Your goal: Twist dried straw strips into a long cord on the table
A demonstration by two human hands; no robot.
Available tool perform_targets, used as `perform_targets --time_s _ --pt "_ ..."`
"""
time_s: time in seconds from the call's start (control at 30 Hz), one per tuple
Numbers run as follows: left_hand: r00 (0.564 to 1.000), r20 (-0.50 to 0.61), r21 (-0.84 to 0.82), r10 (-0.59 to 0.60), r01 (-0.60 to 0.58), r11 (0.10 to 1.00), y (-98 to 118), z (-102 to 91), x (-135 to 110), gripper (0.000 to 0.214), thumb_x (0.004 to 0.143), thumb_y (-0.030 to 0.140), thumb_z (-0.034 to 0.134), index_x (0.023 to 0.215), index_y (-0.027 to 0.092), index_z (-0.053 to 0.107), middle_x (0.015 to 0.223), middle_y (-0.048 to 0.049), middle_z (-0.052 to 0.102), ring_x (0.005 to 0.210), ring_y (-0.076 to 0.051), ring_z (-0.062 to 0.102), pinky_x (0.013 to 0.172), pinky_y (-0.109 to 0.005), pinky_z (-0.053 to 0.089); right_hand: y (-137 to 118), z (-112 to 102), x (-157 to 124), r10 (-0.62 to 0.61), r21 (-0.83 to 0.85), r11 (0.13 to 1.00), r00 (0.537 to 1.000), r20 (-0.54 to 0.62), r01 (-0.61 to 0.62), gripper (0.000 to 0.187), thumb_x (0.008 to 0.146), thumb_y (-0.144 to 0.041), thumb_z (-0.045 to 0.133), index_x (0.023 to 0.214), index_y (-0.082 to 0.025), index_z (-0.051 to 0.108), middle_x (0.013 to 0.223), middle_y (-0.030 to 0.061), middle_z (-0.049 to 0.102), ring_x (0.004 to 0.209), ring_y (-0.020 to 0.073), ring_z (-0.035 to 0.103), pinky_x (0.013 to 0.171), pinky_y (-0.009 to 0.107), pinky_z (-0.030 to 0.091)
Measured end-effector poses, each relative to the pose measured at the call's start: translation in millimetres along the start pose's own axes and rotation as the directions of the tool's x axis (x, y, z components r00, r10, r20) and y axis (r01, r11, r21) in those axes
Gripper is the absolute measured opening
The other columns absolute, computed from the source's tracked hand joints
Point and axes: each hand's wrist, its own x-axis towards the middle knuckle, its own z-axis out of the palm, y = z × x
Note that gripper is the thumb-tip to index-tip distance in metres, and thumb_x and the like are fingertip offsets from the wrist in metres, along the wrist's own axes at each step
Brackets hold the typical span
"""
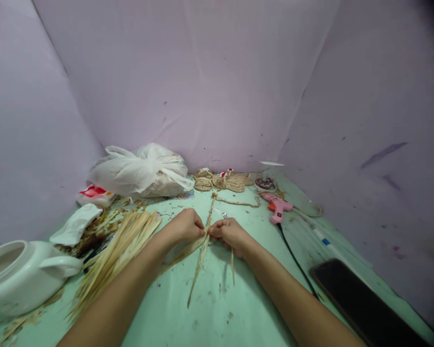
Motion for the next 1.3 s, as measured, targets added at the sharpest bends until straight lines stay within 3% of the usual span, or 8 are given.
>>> perform_targets --time_s 0.3,0.43,0.63,0.8,0.9,1.03,1.13,1.3 --pt "0.974 -0.016 0.261 0.228 -0.216 0.941 -7.2 6.6 2.2 0.026 0.059 0.023 0.044 0.067 0.012 0.066 0.051 0.0035 0.044 0.051 -0.009 0.039 0.047 -0.018 0.026 2.8 0.0 2.6 0.009 0.005 1.0 1.0 0.006 -0.009 0.008 0.062 -0.015 0.053 0.056 -0.012 0.057 0.038 -0.0059 0.045 0.028 0.0027 0.022 0.032 0.02 0.013" --pt "0.981 -0.127 0.277 0.145 -0.105 0.955 -8.0 8.6 4.2 0.027 0.055 0.022 0.048 0.074 0.013 0.065 0.056 0.0005 0.054 0.052 -0.011 0.044 0.047 -0.02 0.028 0.8 -0.5 1.7 0.004 0.01 1.0 1.0 0.007 -0.005 0.011 0.064 -0.015 0.052 0.054 -0.012 0.056 0.038 -0.0057 0.045 0.028 0.0024 0.022 0.031 0.02 0.013" --pt "0.991 -0.009 0.182 0.133 -0.129 0.975 -4.1 6.2 -2.7 0.023 0.056 0.022 0.044 0.059 0.011 0.064 0.047 0.002 0.045 0.048 -0.009 0.039 0.043 -0.019 0.026 -0.2 -0.4 0.5 0.012 0.029 1.0 1.0 0.005 -0.012 0.009 0.063 -0.015 0.053 0.056 -0.012 0.056 0.039 -0.0054 0.047 0.029 0.0023 0.022 0.031 0.02 0.012" --pt "0.99 -0.059 0.192 0.13 -0.116 0.974 -5.9 11.0 0.5 0.018 0.054 0.021 0.047 0.054 0.011 0.062 0.044 0.0027 0.042 0.048 -0.009 0.039 0.043 -0.019 0.026 2.4 0.1 2.9 -0.007 0.016 1.0 1.0 -0.001 0.007 0.008 0.063 -0.016 0.054 0.057 -0.012 0.058 0.04 -0.0049 0.048 0.029 0.0024 0.023 0.031 0.02 0.013" --pt "0.998 -0.066 0.118 -0.004 0.012 0.993 -5.5 14.6 4.6 0.014 0.051 0.017 0.047 0.053 0.012 0.06 0.039 0.0041 0.038 0.041 -0.007 0.034 0.039 -0.019 0.023 3.5 0.9 2.9 -0.016 -0.01 1.0 1.0 -0.016 0.016 0.009 0.062 -0.015 0.054 0.056 -0.011 0.059 0.041 -0.004 0.049 0.029 0.0021 0.023 0.032 0.02 0.014" --pt "0.974 0.054 -0.115 -0.222 0.227 0.967 6.5 15.8 1.7 0.009 0.051 0.015 0.049 0.053 0.012 0.057 0.033 0.0051 0.036 0.032 -0.006 0.028 0.035 -0.02 0.019 3.2 0.2 1.9 -0.02 0.011 1.0 1.0 -0.009 0.02 0.01 0.062 -0.014 0.052 0.056 -0.011 0.06 0.044 -0.0021 0.053 0.03 0.002 0.023 0.032 0.019 0.013" --pt "0.95 0.123 -0.231 -0.287 0.309 0.923 16.5 16.6 -1.9 0.01 0.054 0.018 0.051 0.054 0.011 0.059 0.033 0.0027 0.042 0.029 -0.006 0.03 0.034 -0.02 0.019 2.4 -1.3 1.7 0.02 0.066 0.998 1.0 0.01 -0.02 0.009 0.06 -0.013 0.05 0.057 -0.012 0.059 0.042 -0.0028 0.052 0.029 0.0026 0.022 0.032 0.02 0.012" --pt "0.977 0.003 -0.175 -0.212 0.209 0.962 10.6 20.3 4.6 0.008 0.052 0.016 0.056 0.046 0.013 0.051 0.033 0.0043 0.042 0.031 -0.005 0.03 0.035 -0.019 0.021 1.1 -2.3 0.5 0.021 0.106 0.994 1.0 0.015 -0.022 0.005 0.055 -0.011 0.05 0.052 -0.012 0.054 0.034 -0.0063 0.041 0.029 0.002 0.019 0.031 0.019 0.01"
